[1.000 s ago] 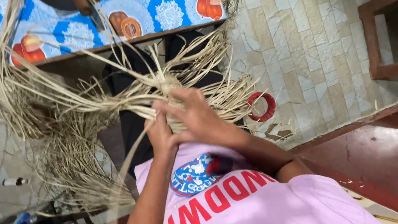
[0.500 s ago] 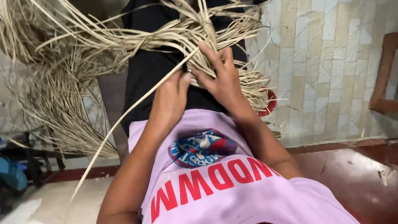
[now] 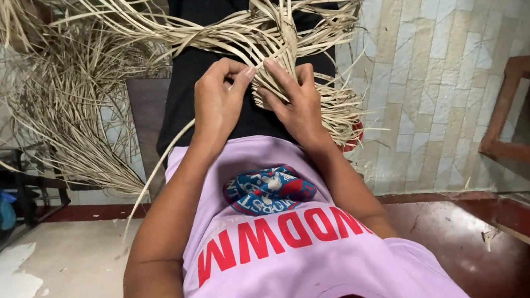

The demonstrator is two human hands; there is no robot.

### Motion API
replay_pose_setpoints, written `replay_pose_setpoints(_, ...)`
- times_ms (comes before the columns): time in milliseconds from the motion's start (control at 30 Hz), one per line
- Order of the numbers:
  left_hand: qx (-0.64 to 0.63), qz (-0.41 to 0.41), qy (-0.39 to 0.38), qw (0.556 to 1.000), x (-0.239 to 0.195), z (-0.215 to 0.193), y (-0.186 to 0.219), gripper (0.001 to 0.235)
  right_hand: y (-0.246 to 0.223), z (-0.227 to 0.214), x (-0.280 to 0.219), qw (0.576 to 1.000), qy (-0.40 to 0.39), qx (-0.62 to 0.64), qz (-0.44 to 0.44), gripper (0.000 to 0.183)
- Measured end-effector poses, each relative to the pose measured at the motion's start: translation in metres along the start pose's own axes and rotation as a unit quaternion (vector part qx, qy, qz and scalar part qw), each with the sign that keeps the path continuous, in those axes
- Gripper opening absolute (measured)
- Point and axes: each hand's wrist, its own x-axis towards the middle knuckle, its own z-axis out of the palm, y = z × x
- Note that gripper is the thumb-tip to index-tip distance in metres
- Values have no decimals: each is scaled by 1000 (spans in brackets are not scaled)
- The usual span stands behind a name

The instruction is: The person sits and weaves dried palm fibers into a broom head by hand, repeatedly wrapping and tightening strands around the central bundle. The person adjusts the bundle and continues the weaving process throughout the clip.

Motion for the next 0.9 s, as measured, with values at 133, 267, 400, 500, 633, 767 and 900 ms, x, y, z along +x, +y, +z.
replay_pose_setpoints(133, -90, -122, -1, 988, 4, 11, -18, 13, 2, 3, -4, 1000, 2, 0, -6, 52)
replay_pose_setpoints(267, -96, -152, 13, 984, 1, 13, -26, 16, 4, -13, 1, 987, -95, 123, 28, 78)
replay_pose_setpoints(400, -162, -163, 1, 973, -1, 19, -24, 16, 22, -41, 34, 979, -104, 166, 62, 65)
replay_pose_setpoints(500, -237, -198, -7, 951, -5, 15, -3, 14, 28, -58, 59, 979, -183, 91, 19, 41)
replay_pose_setpoints(633, -237, -215, -39, 947, -9, 12, -1, 18, 23, -63, 74, 942, -307, 136, -2, 59)
replay_pose_setpoints(767, -171, -139, -39, 975, -16, 11, 15, 16, 8, -62, 78, 935, -320, 108, -109, 58)
replay_pose_setpoints(900, -71, -75, -57, 993, -21, 3, 36, 15, -6, -59, 76, 940, -262, 130, -174, 46)
